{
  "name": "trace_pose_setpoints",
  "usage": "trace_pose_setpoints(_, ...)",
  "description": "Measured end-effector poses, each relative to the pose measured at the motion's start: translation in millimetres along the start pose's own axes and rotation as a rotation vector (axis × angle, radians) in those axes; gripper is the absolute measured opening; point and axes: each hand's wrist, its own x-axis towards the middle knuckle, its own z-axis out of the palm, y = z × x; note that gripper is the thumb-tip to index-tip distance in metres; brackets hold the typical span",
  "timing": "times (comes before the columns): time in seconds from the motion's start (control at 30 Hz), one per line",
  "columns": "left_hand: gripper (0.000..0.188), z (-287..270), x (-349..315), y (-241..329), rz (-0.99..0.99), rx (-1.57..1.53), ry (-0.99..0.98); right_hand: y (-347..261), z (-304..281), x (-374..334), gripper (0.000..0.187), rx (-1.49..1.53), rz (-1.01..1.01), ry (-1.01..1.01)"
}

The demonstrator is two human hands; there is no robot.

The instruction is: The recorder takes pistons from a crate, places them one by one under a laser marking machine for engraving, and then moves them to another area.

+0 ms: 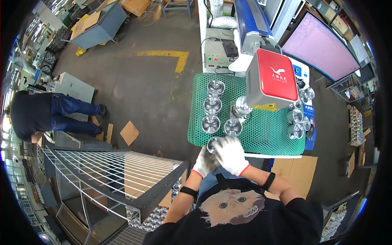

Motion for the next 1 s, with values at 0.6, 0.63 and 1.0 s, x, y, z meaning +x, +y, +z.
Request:
trace_pose_setpoints(0.6,0.06,-25,-4,52,0.334,0.685,0.23,15,55,52,0.025,-0.104,0.454,-0.077)
trace_pose_setpoints(0.63,0.062,-8,-9,66,0.429,0.742,0.341,22,54,51,0.02,-0.084,0.448,-0.066)
trace_pose_setpoints(1.0,0.027,184,29,158,1.736,2.144,0.371,105,-28,-56,0.029,0.05,0.164,-0.4)
